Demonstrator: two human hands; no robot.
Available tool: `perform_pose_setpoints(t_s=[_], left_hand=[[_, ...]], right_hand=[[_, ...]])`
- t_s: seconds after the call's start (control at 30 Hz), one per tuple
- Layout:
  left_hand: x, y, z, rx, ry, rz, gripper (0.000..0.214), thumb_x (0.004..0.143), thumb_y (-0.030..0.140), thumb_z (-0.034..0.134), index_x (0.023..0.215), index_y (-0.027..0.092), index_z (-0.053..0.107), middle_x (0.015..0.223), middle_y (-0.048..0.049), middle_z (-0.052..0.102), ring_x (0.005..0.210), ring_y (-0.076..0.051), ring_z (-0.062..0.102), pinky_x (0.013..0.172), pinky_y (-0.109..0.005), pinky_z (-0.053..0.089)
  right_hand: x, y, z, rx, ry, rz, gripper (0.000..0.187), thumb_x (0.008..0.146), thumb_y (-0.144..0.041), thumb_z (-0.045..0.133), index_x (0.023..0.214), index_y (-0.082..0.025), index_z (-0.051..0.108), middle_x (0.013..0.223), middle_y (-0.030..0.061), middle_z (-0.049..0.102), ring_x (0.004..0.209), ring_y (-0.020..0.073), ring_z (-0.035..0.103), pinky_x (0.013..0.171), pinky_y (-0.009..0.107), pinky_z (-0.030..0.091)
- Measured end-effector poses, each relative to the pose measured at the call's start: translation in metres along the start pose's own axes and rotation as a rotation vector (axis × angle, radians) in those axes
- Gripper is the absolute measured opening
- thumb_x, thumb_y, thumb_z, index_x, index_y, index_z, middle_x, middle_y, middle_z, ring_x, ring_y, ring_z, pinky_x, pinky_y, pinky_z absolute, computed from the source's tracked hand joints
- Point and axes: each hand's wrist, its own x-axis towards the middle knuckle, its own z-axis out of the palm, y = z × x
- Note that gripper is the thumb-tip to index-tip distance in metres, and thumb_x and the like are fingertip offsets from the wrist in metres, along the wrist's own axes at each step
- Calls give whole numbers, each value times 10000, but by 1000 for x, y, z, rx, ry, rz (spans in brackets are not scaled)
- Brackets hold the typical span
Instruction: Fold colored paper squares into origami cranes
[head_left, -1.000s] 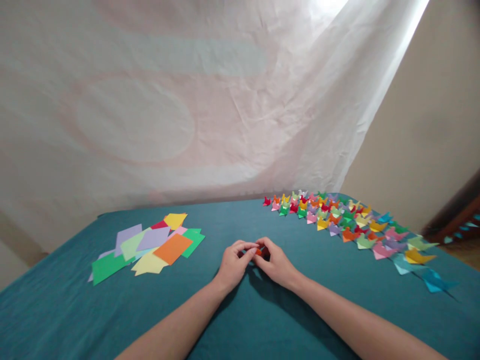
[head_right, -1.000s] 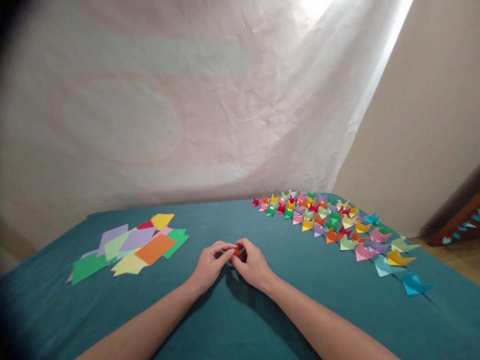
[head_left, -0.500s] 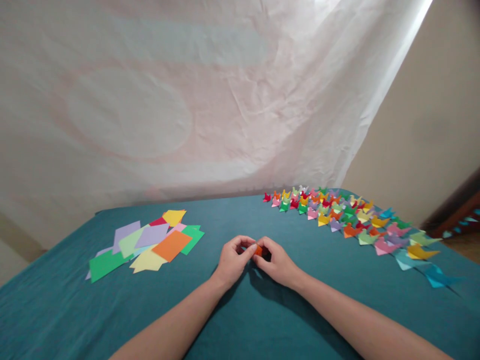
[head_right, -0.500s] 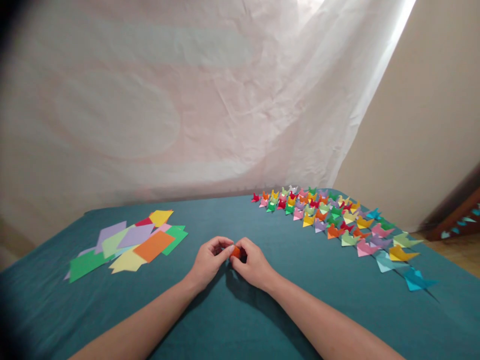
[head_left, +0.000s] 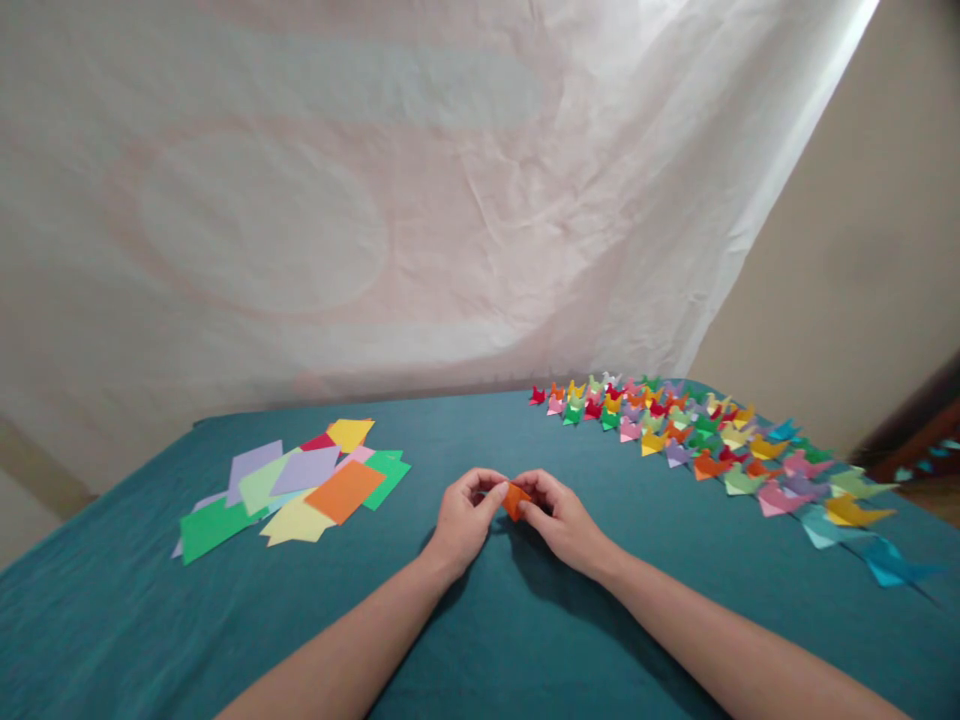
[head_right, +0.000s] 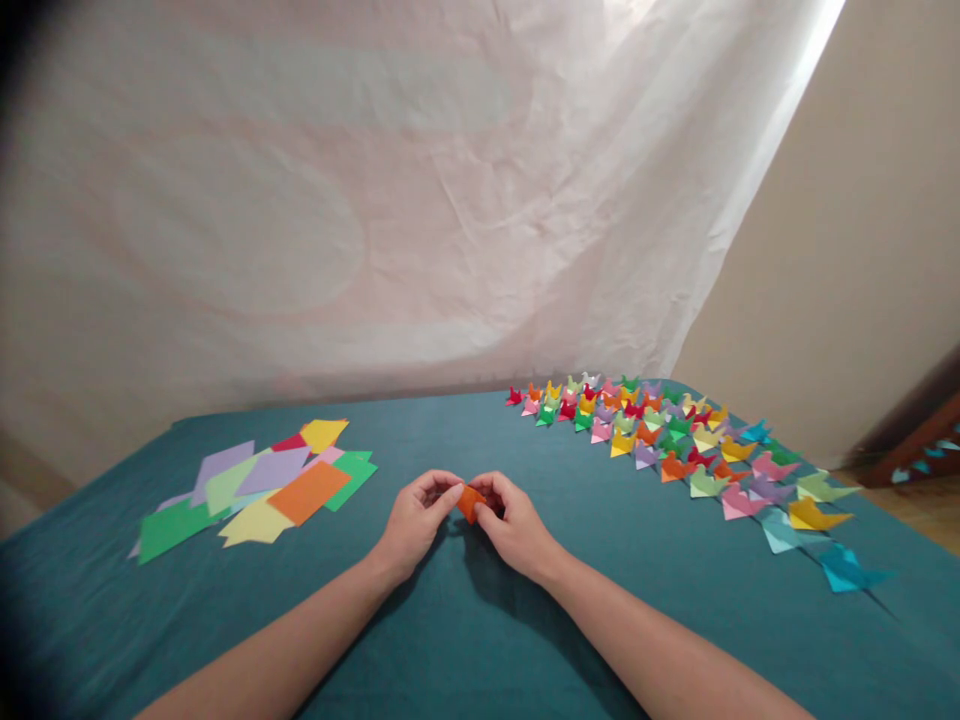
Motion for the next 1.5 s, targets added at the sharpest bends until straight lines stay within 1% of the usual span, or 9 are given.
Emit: perform_pose_setpoints(t_s=[0.13, 0.33, 0.47, 0.63, 0.83, 0.97, 1.17, 1.37, 1.5], left_hand=[[-1, 3, 0, 14, -23, 8, 169, 793, 300, 602, 849, 142, 623, 817, -40, 639, 751, -146, 585, 704, -241, 463], [-3, 6, 0, 59, -86, 8, 184, 794, 314, 601, 856, 148, 651, 832, -51, 658, 748, -157, 587, 688, -246, 459], [-3, 8, -1, 84, -97, 13, 198, 793, 323, 600, 865, 150, 664, 850, -60, 666, 768, -171, 589, 694, -255, 456], [-3, 8, -2, 90, -113, 22, 198, 801, 332, 590, 852, 150, 647, 846, -56, 659, 769, -169, 586, 705, -255, 456], [-4, 10, -1, 86, -119, 27, 189, 811, 321, 579, 850, 144, 630, 826, -48, 645, 746, -155, 577, 696, -247, 449], [-4, 10, 0, 53, -118, 15, 198, 809, 329, 580, 852, 140, 618, 817, -44, 637, 740, -153, 578, 696, -250, 452], [-4, 7, 0, 41, -135, 16, 191, 810, 329, 577, 853, 146, 610, 830, -41, 632, 751, -150, 570, 708, -249, 448], [-4, 9, 1, 42, -145, 17, 186, 814, 324, 566, 857, 146, 597, 820, -39, 615, 748, -148, 551, 704, -245, 442], [-4, 9, 2, 22, -131, 20, 177, 822, 322, 553, 850, 149, 575, 809, -30, 589, 758, -144, 543, 711, -242, 443]], right_hand=[[0, -2, 0, 13, -11, -10, 102, 826, -203, 497, 915, -171, 536, 769, 1, 580, 671, 125, 514, 631, 252, 413], [-1, 1, -1, 10, -18, 18, 142, 804, -227, 548, 926, -184, 488, 677, -27, 568, 578, 109, 463, 525, 222, 347], [0, 5, -4, 47, -56, 14, 131, 785, -225, 561, 892, -189, 493, 680, -26, 572, 583, 110, 480, 530, 220, 359], [3, 4, -6, 6, -63, -19, 124, 747, -216, 581, 865, -189, 554, 790, -7, 574, 630, 112, 508, 552, 220, 392], [2, 2, -5, -23, -95, 23, 138, 750, -211, 568, 886, -195, 552, 684, -30, 541, 586, 108, 470, 531, 212, 375], [0, 1, -4, -58, -56, -39, 145, 750, -191, 552, 895, -189, 543, 756, -26, 504, 593, 98, 432, 538, 213, 356], [3, 6, -7, -18, -41, -101, 147, 698, -125, 532, 829, -189, 555, 953, 22, 526, 717, 123, 486, 620, 234, 399], [2, 7, -6, -101, 7, -116, 143, 675, -95, 537, 782, -189, 557, 964, 30, 521, 684, 116, 482, 580, 228, 393], [2, 3, -4, -153, 74, -121, 72, 711, -130, 539, 753, -187, 557, 945, 41, 528, 750, 140, 506, 593, 233, 406]])
